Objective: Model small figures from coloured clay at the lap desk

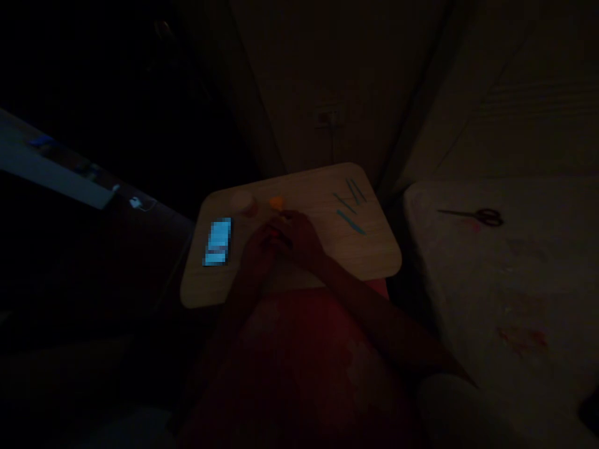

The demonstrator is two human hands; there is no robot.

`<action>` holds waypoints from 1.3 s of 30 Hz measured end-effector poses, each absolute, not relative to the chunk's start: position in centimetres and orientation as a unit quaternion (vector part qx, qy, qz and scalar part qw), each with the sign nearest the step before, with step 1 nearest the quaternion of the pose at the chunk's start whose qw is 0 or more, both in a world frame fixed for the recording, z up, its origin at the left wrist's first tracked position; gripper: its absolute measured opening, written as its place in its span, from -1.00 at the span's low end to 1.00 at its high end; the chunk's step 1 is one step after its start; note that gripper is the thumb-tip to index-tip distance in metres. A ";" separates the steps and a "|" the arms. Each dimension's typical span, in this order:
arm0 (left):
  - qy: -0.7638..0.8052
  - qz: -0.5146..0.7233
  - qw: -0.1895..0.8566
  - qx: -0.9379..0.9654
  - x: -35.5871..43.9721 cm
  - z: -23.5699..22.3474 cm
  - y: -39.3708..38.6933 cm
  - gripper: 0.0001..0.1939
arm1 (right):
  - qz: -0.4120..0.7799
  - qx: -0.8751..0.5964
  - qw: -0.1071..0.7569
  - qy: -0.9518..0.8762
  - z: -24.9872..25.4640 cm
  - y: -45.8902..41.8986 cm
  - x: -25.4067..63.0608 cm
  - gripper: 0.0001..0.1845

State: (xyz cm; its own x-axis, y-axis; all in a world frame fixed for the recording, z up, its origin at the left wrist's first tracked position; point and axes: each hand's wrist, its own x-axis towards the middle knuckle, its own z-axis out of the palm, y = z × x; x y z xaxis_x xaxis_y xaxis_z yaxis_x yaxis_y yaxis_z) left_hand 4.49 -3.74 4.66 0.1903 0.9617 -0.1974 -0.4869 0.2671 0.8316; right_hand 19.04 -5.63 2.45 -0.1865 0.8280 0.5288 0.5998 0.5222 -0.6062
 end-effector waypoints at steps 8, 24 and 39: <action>0.303 0.512 0.741 0.311 4.0 3.9 -3.8 -0.53 | 0.164 -0.503 0.480 -0.700 2.9 -5.6 19.3 -0.69; 0.385 0.524 0.642 0.406 4.4 2.8 -3.9 -0.76 | 0.242 -0.476 0.492 -0.688 3.0 -5.4 19.9 -0.58; 0.315 0.587 0.643 0.378 5.4 5.2 -3.0 -0.43 | 0.218 -0.416 0.400 -0.787 -0.8 -4.5 21.4 -0.37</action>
